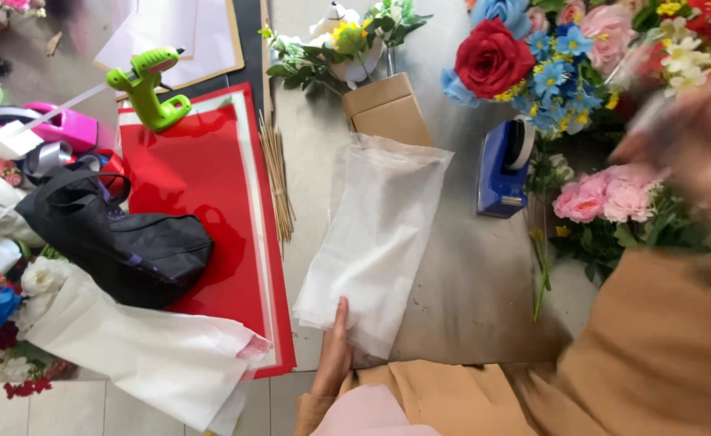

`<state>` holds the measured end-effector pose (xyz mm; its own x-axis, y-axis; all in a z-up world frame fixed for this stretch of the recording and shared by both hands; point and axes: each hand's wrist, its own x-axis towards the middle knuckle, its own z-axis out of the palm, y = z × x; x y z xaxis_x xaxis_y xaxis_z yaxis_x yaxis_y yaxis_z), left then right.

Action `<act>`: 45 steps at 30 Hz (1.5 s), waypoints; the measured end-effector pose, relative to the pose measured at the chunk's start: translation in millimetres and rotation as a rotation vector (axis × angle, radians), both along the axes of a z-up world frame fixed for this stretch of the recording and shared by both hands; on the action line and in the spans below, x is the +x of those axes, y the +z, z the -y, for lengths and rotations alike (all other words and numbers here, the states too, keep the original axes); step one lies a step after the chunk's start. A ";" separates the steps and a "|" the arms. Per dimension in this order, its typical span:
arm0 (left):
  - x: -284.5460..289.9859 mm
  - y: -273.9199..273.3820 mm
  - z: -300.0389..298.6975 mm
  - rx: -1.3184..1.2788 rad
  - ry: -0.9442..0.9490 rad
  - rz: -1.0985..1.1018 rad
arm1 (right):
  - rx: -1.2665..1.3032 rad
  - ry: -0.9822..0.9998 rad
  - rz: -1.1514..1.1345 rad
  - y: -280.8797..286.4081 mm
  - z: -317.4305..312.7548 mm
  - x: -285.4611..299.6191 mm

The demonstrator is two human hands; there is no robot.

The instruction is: The person cuts tissue paper using shears and then applies tape from a dispenser to join the paper pieces together on a work table.

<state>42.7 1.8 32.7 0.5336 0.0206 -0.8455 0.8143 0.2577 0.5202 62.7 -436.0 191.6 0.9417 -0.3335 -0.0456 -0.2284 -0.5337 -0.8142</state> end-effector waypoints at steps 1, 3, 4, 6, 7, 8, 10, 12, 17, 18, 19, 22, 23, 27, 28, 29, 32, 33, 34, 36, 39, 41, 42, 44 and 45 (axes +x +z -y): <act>-0.5 -13.9 2.6 -0.095 0.113 -0.022 | -0.015 -0.009 0.003 12.2 -57.9 2.2; -1.6 -18.6 3.6 -0.137 0.080 -0.086 | 0.060 -0.093 -0.274 4.4 -111.9 -12.4; -2.0 -20.9 5.8 -0.184 0.060 -0.148 | 0.131 -0.171 -0.544 1.3 -137.6 -17.7; 3.0 -9.2 15.4 -0.266 0.075 -0.124 | -0.056 -0.153 -0.464 -103.2 -123.1 -39.7; 4.1 -3.6 19.0 -0.350 0.095 -0.098 | -0.245 -0.127 -0.378 -156.0 -125.6 -63.3; 5.6 -7.4 23.3 -0.347 0.097 -0.102 | -0.243 -0.125 -0.383 -169.5 -135.1 -68.6; 12.2 -13.8 33.8 -0.560 0.052 -0.018 | -0.189 -0.279 -0.363 -194.7 -152.2 -75.5; 25.7 -44.4 49.2 -0.639 0.017 0.014 | -0.227 -0.282 -0.305 -219.3 -150.5 -80.8; 63.6 -79.5 82.0 -0.764 -0.001 0.060 | -0.314 -0.309 -0.140 -251.7 -140.2 -71.4; 71.2 -90.5 86.2 -0.764 -0.003 0.082 | -0.354 -0.305 -0.105 -250.6 -138.3 -66.2; 79.1 -101.5 90.5 -0.764 -0.005 0.104 | -0.395 -0.301 -0.069 -249.6 -136.3 -60.8; 89.8 -106.0 92.8 -0.758 0.032 0.110 | -0.409 -0.288 -0.058 -249.9 -131.2 -48.6; 89.6 -112.7 90.4 -0.759 0.032 0.109 | -0.410 -0.288 -0.058 -251.1 -130.1 -45.7; 76.7 -90.3 74.3 -0.671 0.042 0.093 | -0.442 -0.276 -0.005 -251.5 -127.7 -29.8; 70.1 -72.5 69.0 -0.605 0.033 0.083 | -0.451 -0.270 0.020 -250.2 -127.8 -25.3; 59.5 -50.8 61.0 -0.603 0.042 0.084 | -0.450 -0.261 0.021 -249.6 -127.5 -25.2; 30.5 -2.8 35.6 -0.433 -0.037 0.037 | -0.523 -0.226 0.031 -249.5 -127.4 -25.1; 21.9 1.5 26.1 -0.372 0.013 0.030 | -0.572 -0.219 0.046 -250.4 -126.9 -27.0; 12.3 5.6 16.9 -0.311 0.062 0.022 | -0.621 -0.211 0.062 -251.6 -126.6 -29.7; 2.6 24.7 5.5 -0.233 0.152 -0.001 | -0.594 -0.184 0.075 -243.4 -127.9 -36.4; -11.0 32.1 -18.1 -0.055 0.209 0.021 | -0.537 -0.119 0.145 -218.8 -142.5 -35.0; -22.4 15.1 -37.9 0.049 0.185 0.059 | -0.502 -0.071 0.196 -198.3 -155.2 -22.8; -28.2 -1.7 -49.7 0.193 0.082 0.166 | -0.396 0.009 0.178 -189.3 -162.1 -12.5; -36.2 -17.0 -64.9 0.337 -0.021 0.269 | -0.290 0.092 0.157 -175.2 -175.8 13.0; -38.0 -15.4 -68.3 0.401 -0.027 0.274 | -0.164 0.077 -0.024 -169.9 -182.6 28.3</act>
<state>4.7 70.1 17.3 0.7401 0.2995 -0.6021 0.6371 -0.0260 0.7703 91.0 -253.4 21.7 0.9640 -0.2650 -0.0190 -0.1998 -0.6758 -0.7095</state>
